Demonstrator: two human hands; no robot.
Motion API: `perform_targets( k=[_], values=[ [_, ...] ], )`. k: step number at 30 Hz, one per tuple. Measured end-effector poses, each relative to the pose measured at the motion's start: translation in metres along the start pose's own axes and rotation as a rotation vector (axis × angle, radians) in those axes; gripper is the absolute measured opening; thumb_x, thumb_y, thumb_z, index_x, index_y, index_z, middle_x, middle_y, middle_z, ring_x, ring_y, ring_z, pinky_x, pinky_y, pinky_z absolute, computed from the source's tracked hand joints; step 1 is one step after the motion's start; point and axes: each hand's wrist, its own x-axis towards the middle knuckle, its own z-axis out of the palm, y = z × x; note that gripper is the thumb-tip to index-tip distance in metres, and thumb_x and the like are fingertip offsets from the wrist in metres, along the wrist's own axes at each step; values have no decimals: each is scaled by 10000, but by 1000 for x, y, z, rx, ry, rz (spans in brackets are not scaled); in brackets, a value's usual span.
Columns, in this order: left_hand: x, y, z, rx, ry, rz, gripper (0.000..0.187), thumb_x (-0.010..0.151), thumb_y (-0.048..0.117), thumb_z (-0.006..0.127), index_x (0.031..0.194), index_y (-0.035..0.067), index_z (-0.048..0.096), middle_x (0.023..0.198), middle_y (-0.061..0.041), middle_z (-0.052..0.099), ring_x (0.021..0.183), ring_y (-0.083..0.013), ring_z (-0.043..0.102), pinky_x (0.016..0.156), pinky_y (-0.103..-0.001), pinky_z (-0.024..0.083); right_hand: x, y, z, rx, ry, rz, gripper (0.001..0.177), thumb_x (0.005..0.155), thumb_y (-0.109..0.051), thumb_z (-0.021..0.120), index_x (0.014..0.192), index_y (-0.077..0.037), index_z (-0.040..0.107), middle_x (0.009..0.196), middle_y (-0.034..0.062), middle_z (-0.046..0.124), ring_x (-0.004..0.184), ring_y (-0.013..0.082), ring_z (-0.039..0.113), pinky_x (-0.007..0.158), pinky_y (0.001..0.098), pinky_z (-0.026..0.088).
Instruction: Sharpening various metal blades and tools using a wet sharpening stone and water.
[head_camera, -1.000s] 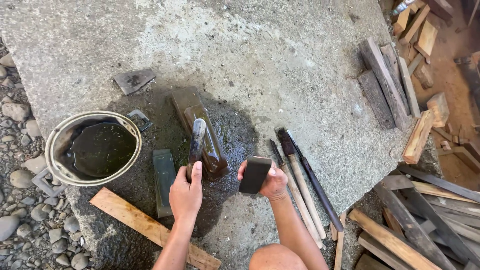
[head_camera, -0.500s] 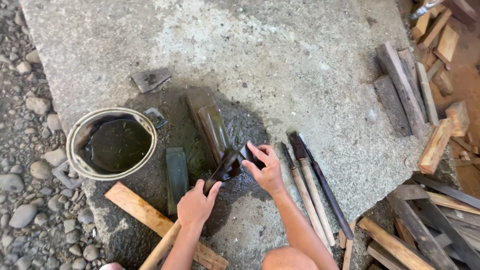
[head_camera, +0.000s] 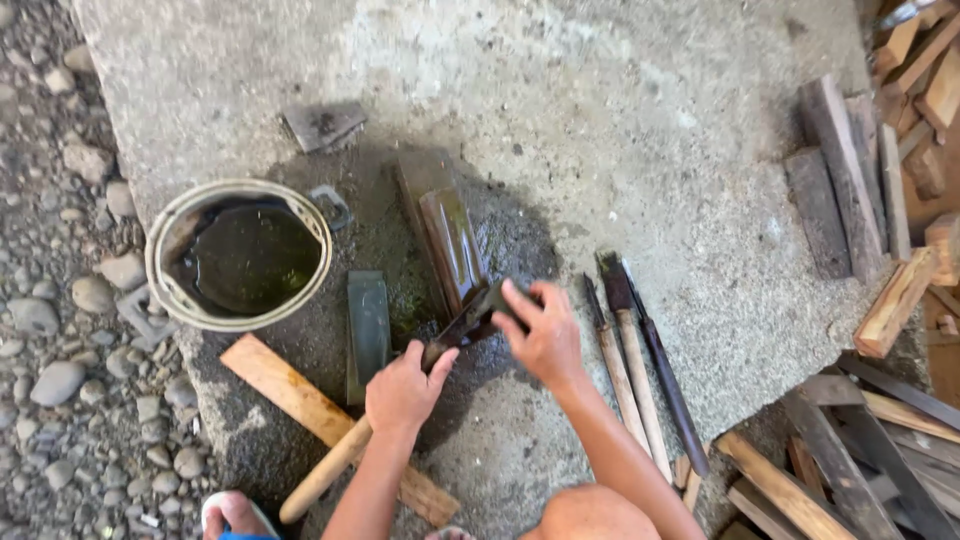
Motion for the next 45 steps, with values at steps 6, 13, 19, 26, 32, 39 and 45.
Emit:
perform_targets(
  k=[6, 13, 19, 26, 32, 39, 45],
  values=[
    [-1, -1, 2, 22, -31, -4, 595, 880, 711, 559, 870, 119, 618, 703, -153, 719, 666, -413, 697, 573, -530, 544, 3, -5, -2, 38, -31, 4, 477, 811, -283, 867, 1254, -158, 744, 1121, 181, 633, 1031, 364, 625, 841, 442, 550],
    [-4, 2, -4, 33, -82, -31, 598, 879, 717, 552, 890, 123, 621, 713, -157, 724, 678, -417, 704, 590, -536, 548, 1, -8, -3, 47, -93, -6, 479, 808, -291, 858, 1249, -142, 744, 1098, 186, 627, 1003, 360, 620, 799, 437, 547],
    [-1, 2, -2, 21, -93, -48, 594, 878, 715, 552, 903, 127, 631, 721, -168, 723, 693, -427, 704, 611, -548, 547, 3, -7, -5, 44, -60, -94, 471, 787, -294, 865, 1221, -149, 753, 1091, 178, 629, 1006, 357, 621, 815, 449, 541],
    [1, 2, -4, 38, -99, -46, 591, 884, 709, 554, 919, 126, 639, 722, -177, 720, 708, -436, 703, 618, -551, 547, 9, -7, -6, 48, -42, -32, 460, 805, -285, 850, 1235, -153, 752, 1095, 178, 631, 998, 355, 625, 796, 443, 552],
    [1, 3, -6, 40, -114, -45, 588, 893, 707, 544, 921, 127, 637, 724, -171, 722, 709, -430, 706, 613, -546, 550, 5, -10, -2, 48, -100, -44, 454, 839, -316, 837, 1256, -166, 740, 1103, 186, 625, 981, 341, 626, 749, 408, 559],
    [4, 2, -5, 49, -123, -44, 586, 891, 706, 540, 934, 131, 643, 738, -178, 727, 721, -433, 707, 623, -551, 548, 3, -12, -7, 49, -111, -81, 465, 837, -311, 845, 1266, -163, 746, 1077, 177, 624, 973, 338, 613, 762, 433, 545],
    [5, 1, -5, 71, -127, -47, 592, 898, 707, 534, 957, 129, 651, 743, -185, 725, 724, -436, 707, 635, -555, 550, -3, -15, -5, 82, -107, -105, 482, 817, -304, 839, 1262, -153, 736, 1099, 164, 629, 1001, 336, 621, 788, 433, 556]
  ],
)
